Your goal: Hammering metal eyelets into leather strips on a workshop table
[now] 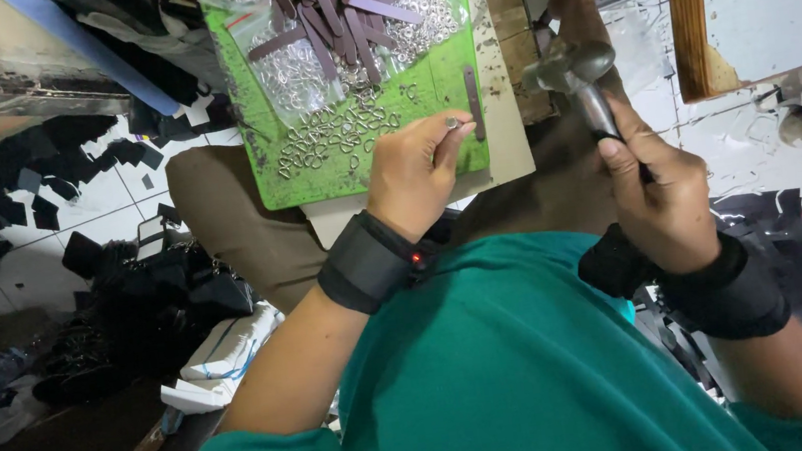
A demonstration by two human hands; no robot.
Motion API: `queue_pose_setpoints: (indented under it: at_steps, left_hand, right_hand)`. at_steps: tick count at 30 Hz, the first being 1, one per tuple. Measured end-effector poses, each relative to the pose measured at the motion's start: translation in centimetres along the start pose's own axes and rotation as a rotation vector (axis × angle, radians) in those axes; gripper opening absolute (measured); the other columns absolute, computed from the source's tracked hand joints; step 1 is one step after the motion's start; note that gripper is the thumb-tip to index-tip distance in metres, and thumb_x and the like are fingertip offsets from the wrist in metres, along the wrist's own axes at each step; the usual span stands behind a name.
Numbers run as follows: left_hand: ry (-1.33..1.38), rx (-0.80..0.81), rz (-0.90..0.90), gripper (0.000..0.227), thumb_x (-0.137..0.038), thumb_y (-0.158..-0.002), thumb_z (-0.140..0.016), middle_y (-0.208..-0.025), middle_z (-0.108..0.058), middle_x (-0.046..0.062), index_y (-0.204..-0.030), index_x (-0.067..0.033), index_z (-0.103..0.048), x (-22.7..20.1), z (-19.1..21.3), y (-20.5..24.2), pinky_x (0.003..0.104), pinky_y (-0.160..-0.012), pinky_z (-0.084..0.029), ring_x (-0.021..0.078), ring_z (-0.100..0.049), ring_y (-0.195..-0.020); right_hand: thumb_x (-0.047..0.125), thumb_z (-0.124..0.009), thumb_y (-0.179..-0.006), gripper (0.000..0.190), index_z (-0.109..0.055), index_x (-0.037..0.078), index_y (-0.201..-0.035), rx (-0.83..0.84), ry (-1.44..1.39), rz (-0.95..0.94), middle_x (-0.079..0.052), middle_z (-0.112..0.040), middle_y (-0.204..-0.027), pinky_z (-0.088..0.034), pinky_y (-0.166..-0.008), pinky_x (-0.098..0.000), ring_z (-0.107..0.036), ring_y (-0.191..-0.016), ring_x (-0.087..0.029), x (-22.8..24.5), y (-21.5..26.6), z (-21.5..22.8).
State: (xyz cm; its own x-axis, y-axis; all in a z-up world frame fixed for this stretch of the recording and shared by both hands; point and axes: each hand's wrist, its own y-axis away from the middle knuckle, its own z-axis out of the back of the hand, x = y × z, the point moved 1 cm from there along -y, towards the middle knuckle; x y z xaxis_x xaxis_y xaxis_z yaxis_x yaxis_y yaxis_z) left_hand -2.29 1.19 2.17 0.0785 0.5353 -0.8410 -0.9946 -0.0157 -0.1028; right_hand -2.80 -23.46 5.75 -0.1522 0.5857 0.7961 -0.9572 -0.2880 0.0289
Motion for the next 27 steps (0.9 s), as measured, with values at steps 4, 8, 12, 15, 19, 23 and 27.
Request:
queue_pose_setpoints:
  at_steps: [4, 8, 12, 15, 19, 23, 27]
  left_hand:
    - [-0.013, -0.001, 0.009, 0.012, -0.008, -0.089, -0.073, -0.069, -0.066, 0.005, -0.1, -0.0057, -0.077, 0.4, -0.9, 0.4, 0.031, -0.05, -0.041, 0.0161, -0.046, -0.049]
    - [0.006, 0.046, 0.01, 0.013, -0.004, -0.089, -0.072, -0.065, -0.063, 0.004, -0.102, -0.0052, -0.076, 0.4, -1.3, 0.4, 0.031, -0.05, -0.041, 0.0149, -0.047, -0.048]
    - [0.042, 0.064, -0.008, 0.013, -0.001, -0.089, -0.07, -0.07, -0.067, 0.005, -0.101, -0.0041, -0.074, 0.3, -1.4, 0.3, 0.031, -0.05, -0.042, 0.0153, -0.049, -0.049]
    - [0.034, 0.026, -0.038, 0.012, -0.004, -0.089, -0.071, -0.072, -0.069, 0.009, -0.101, -0.0031, -0.073, 0.6, -1.8, 0.4, 0.034, -0.052, -0.043, 0.0193, -0.052, -0.05]
    - [0.024, 0.022, -0.075, 0.013, -0.002, -0.088, -0.071, -0.077, -0.072, 0.009, -0.101, -0.0023, -0.072, 0.8, -2.1, 0.3, 0.033, -0.053, -0.046, 0.0196, -0.057, -0.053]
    - [0.006, 0.019, -0.078, 0.013, -0.002, -0.088, -0.071, -0.078, -0.074, 0.009, -0.101, -0.0018, -0.073, 0.8, -2.1, 0.3, 0.033, -0.053, -0.047, 0.0194, -0.058, -0.053]
    - [-0.005, 0.035, -0.08, 0.013, -0.002, -0.089, -0.07, -0.08, -0.074, 0.009, -0.101, -0.0019, -0.072, 0.9, -2.2, 0.3, 0.032, -0.055, -0.049, 0.0195, -0.06, -0.054]
  right_hand:
    - [-0.009, -0.056, -0.106, 0.038, -0.058, -0.013, -0.144, -0.004, -0.029, -0.033, -0.013, -0.065, -0.09, -0.044, -0.067, -0.0285, -0.054, -0.07, -0.018, -0.3, 0.6, -0.6]
    - [-0.009, -0.057, -0.106, 0.041, -0.055, -0.013, -0.147, 0.028, -0.039, -0.024, -0.013, -0.063, -0.09, -0.044, -0.065, -0.0283, -0.054, -0.07, -0.018, -0.2, 0.7, -0.8]
    - [-0.006, -0.054, -0.108, 0.04, -0.055, -0.011, -0.148, 0.046, -0.082, -0.049, -0.009, -0.058, -0.085, -0.041, -0.063, -0.0262, -0.05, -0.068, -0.015, -0.2, 0.8, -0.9]
    - [-0.007, -0.054, -0.107, 0.041, -0.055, -0.01, -0.148, 0.051, -0.08, -0.052, -0.008, -0.059, -0.084, -0.041, -0.063, -0.0263, -0.048, -0.067, -0.015, 0.0, 0.8, -0.9]
    - [-0.009, -0.054, -0.106, 0.042, -0.054, -0.011, -0.148, 0.05, -0.08, -0.049, -0.009, -0.059, -0.083, -0.042, -0.062, -0.0263, -0.051, -0.067, -0.015, -0.3, 0.8, -1.0]
    - [-0.008, -0.054, -0.107, 0.042, -0.053, -0.011, -0.149, 0.059, -0.09, -0.033, -0.009, -0.059, -0.083, -0.042, -0.061, -0.0263, -0.051, -0.066, -0.015, -0.3, 0.8, -0.9]
    - [-0.007, -0.055, -0.107, 0.041, -0.054, -0.013, -0.148, 0.049, -0.068, -0.018, -0.01, -0.06, -0.083, -0.043, -0.063, -0.0273, -0.053, -0.067, -0.017, -0.2, 0.7, -0.9]
